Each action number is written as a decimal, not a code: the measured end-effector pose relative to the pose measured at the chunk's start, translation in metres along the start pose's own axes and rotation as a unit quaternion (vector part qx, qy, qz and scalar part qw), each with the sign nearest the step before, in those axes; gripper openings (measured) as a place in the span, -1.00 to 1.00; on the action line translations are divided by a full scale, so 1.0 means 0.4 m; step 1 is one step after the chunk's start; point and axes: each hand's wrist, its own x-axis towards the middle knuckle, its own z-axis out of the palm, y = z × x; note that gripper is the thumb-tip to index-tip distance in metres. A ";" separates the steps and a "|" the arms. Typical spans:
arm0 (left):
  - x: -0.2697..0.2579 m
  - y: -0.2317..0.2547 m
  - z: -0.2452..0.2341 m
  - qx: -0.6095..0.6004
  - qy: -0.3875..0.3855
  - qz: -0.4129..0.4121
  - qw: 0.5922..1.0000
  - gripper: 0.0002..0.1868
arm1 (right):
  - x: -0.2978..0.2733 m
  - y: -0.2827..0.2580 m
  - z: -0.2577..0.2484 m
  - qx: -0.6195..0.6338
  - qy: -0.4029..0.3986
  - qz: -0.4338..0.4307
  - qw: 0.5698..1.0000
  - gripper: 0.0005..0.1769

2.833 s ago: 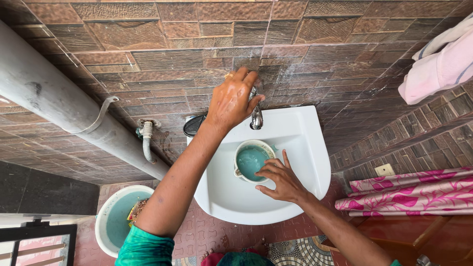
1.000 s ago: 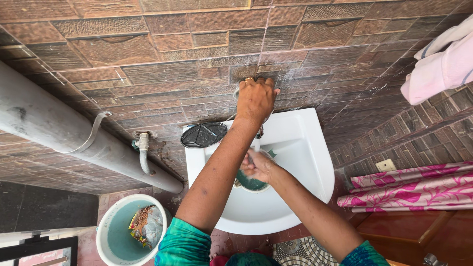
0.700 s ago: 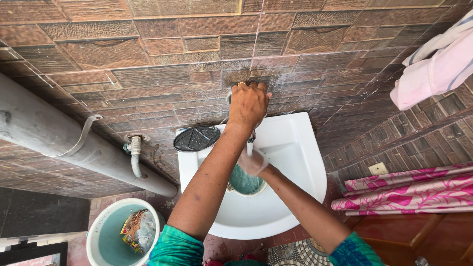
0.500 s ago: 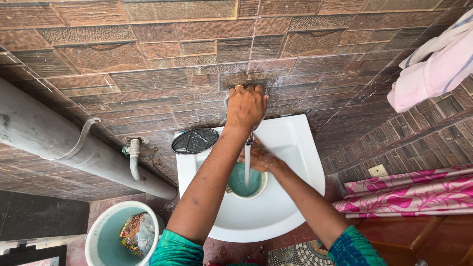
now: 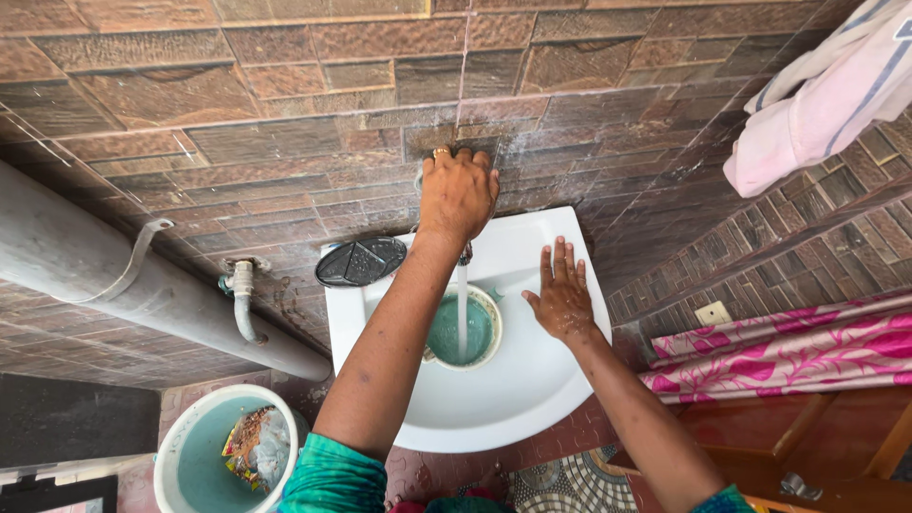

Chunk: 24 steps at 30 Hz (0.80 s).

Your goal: The person scrubs the underside of a wall-mounted sink and the connected drain pipe with a brush, then rinses the brush and a mug under running water in the sink. The person also wipes the sink basin with their hand.

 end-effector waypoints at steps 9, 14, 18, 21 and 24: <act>0.008 0.003 0.006 0.015 -0.023 -0.014 1.000 -0.65 | -0.001 -0.278 0.071 0.728 -0.226 0.295 0.576 -0.47; 0.011 0.003 0.013 0.019 -0.010 -0.013 1.000 -0.65 | 0.083 -0.328 0.188 0.792 -0.226 0.370 0.430 -0.66; 0.010 0.000 0.016 0.015 -0.012 -0.014 1.000 -0.66 | 0.088 -0.362 0.168 0.789 -0.203 0.344 0.466 -0.64; 0.010 -0.011 0.018 0.014 -0.021 0.005 1.000 -0.65 | 0.075 -0.379 0.118 0.680 -0.294 0.260 0.620 -0.70; 0.011 -0.034 0.014 -0.011 -0.043 0.050 0.998 -0.63 | 0.051 -0.381 0.081 0.730 -0.393 0.143 0.540 -0.53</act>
